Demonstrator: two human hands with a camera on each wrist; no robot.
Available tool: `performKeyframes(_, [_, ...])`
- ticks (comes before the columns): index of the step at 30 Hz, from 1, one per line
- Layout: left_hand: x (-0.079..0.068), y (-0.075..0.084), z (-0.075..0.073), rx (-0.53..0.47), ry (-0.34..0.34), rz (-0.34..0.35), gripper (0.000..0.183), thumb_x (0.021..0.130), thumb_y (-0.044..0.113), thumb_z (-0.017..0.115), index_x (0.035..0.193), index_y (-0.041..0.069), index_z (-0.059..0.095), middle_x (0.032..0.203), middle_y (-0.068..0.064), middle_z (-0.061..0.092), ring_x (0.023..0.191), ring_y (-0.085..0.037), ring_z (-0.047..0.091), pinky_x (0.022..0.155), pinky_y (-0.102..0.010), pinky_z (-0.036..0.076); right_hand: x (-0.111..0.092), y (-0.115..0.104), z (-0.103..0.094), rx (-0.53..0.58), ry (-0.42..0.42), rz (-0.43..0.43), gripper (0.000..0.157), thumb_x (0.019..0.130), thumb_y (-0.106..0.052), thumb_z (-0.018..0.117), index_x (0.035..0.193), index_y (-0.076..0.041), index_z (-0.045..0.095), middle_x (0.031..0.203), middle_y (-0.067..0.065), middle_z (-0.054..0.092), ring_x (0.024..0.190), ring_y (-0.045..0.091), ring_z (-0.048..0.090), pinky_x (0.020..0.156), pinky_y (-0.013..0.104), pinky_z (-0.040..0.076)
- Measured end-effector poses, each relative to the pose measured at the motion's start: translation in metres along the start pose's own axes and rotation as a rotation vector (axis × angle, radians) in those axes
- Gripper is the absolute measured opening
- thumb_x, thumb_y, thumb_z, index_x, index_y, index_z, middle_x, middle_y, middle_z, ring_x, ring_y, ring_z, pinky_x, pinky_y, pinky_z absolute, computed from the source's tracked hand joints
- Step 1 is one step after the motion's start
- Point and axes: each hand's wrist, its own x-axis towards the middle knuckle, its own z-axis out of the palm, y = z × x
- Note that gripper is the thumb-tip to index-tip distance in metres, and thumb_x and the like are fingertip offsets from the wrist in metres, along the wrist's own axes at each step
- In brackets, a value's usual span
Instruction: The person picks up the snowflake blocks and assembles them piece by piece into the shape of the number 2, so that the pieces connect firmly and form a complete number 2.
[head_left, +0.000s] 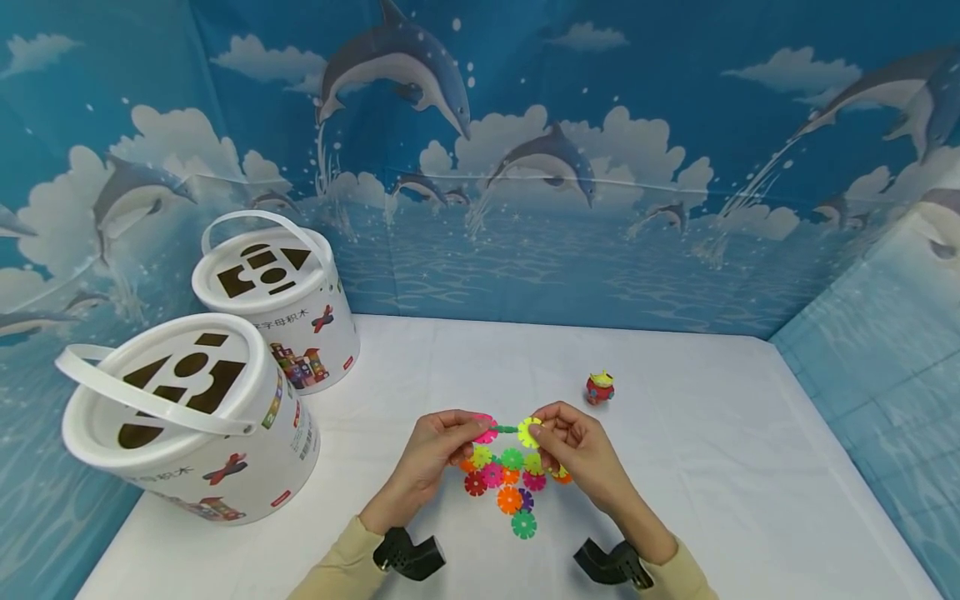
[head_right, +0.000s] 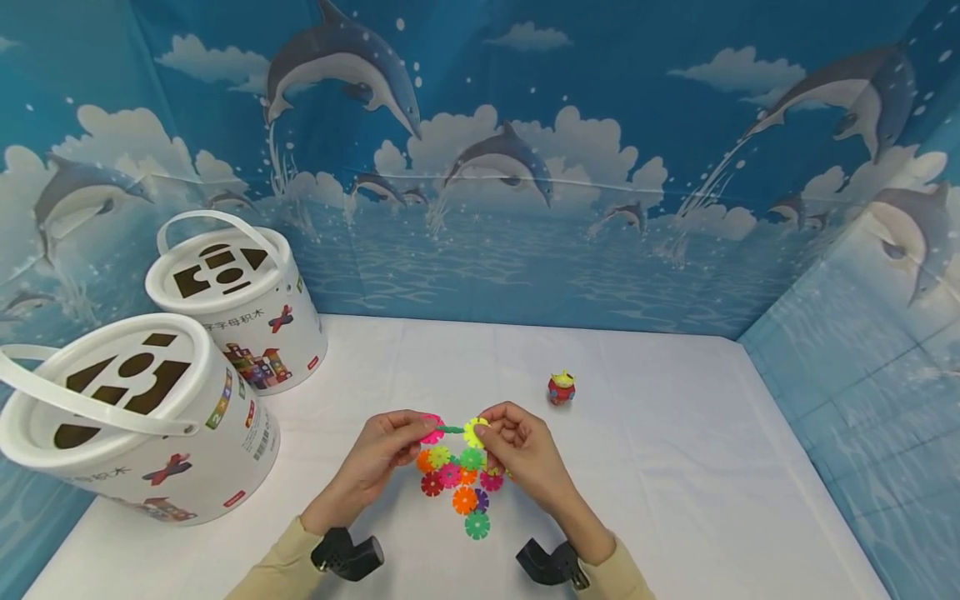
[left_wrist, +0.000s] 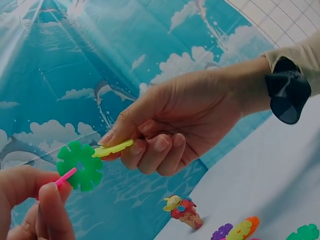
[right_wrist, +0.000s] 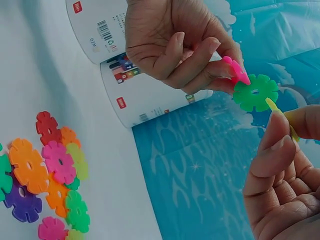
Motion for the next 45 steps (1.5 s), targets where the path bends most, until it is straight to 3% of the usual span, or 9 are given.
performKeyframes(9, [-0.001, 0.0, -0.002, 0.12, -0.051, 0.063, 0.027, 0.086, 0.02, 0.071, 0.096, -0.006, 0.068, 0.07, -0.006, 0.065, 0.057, -0.012, 0.056, 0.051, -0.02, 0.037, -0.001, -0.001, -0.001, -0.008, -0.071, -0.029, 0.023, 0.095, -0.014, 0.059, 0.087, 0.006, 0.052, 0.065, 0.02, 0.057, 0.047, 0.023, 0.054, 0.044, 0.027, 0.046])
performKeyframes(13, [-0.001, 0.0, -0.002, 0.178, -0.09, 0.105, 0.024, 0.087, 0.02, 0.07, 0.094, -0.004, 0.069, 0.076, -0.015, 0.067, 0.062, -0.022, 0.062, 0.051, -0.02, 0.038, -0.002, -0.002, -0.004, 0.003, -0.122, -0.065, 0.02, 0.096, -0.011, 0.057, 0.085, 0.005, 0.052, 0.067, 0.025, 0.057, 0.047, 0.026, 0.057, 0.043, 0.028, 0.048])
performKeyframes(18, [-0.002, 0.0, 0.001, 0.222, -0.125, 0.175, 0.021, 0.088, 0.016, 0.069, 0.093, -0.004, 0.069, 0.077, -0.014, 0.067, 0.066, -0.033, 0.062, 0.051, -0.02, 0.044, -0.003, -0.001, -0.005, 0.008, -0.192, -0.154, 0.013, 0.098, -0.005, 0.052, 0.088, 0.004, 0.05, 0.068, 0.021, 0.062, 0.048, 0.031, 0.059, 0.044, 0.036, 0.051])
performKeyframes(22, [-0.004, 0.001, 0.003, 0.206, -0.116, 0.212, 0.02, 0.088, 0.013, 0.069, 0.09, -0.007, 0.066, 0.075, -0.011, 0.067, 0.062, -0.028, 0.062, 0.051, -0.021, 0.047, -0.003, 0.001, -0.003, 0.053, -0.216, -0.22, 0.01, 0.098, 0.001, 0.048, 0.089, 0.004, 0.049, 0.07, 0.02, 0.065, 0.051, 0.03, 0.062, 0.046, 0.04, 0.052])
performKeyframes(28, [-0.006, 0.0, 0.006, 0.159, -0.081, 0.222, 0.02, 0.088, 0.011, 0.068, 0.087, -0.008, 0.062, 0.073, -0.012, 0.066, 0.054, -0.017, 0.059, 0.049, -0.022, 0.046, -0.003, 0.004, 0.004, 0.081, -0.168, -0.262, 0.008, 0.097, 0.003, 0.048, 0.09, 0.006, 0.049, 0.072, 0.024, 0.064, 0.054, 0.028, 0.064, 0.049, 0.044, 0.052])
performKeyframes(30, [-0.006, -0.001, 0.007, 0.151, -0.089, 0.235, 0.02, 0.088, 0.01, 0.068, 0.086, -0.009, 0.061, 0.073, -0.016, 0.065, 0.051, -0.016, 0.058, 0.048, -0.021, 0.045, -0.004, 0.004, 0.005, 0.074, -0.154, -0.267, 0.008, 0.097, 0.003, 0.049, 0.09, 0.006, 0.049, 0.072, 0.023, 0.064, 0.054, 0.027, 0.064, 0.049, 0.044, 0.052])
performKeyframes(38, [-0.009, 0.001, 0.006, 0.117, -0.14, 0.25, 0.022, 0.089, 0.008, 0.067, 0.086, -0.012, 0.059, 0.066, -0.003, 0.063, 0.047, -0.011, 0.055, 0.045, -0.02, 0.042, -0.005, 0.003, 0.009, 0.051, -0.143, -0.294, 0.007, 0.096, 0.004, 0.049, 0.09, 0.005, 0.049, 0.072, 0.021, 0.064, 0.054, 0.028, 0.064, 0.05, 0.042, 0.053])
performKeyframes(45, [-0.007, 0.003, 0.006, 0.138, -0.127, 0.219, 0.021, 0.09, 0.01, 0.066, 0.087, -0.009, 0.06, 0.07, -0.006, 0.064, 0.046, -0.013, 0.054, 0.047, -0.023, 0.046, -0.004, 0.002, 0.009, 0.099, -0.143, -0.185, 0.014, 0.099, -0.004, 0.049, 0.089, 0.006, 0.048, 0.07, 0.022, 0.064, 0.053, 0.03, 0.064, 0.05, 0.042, 0.053])
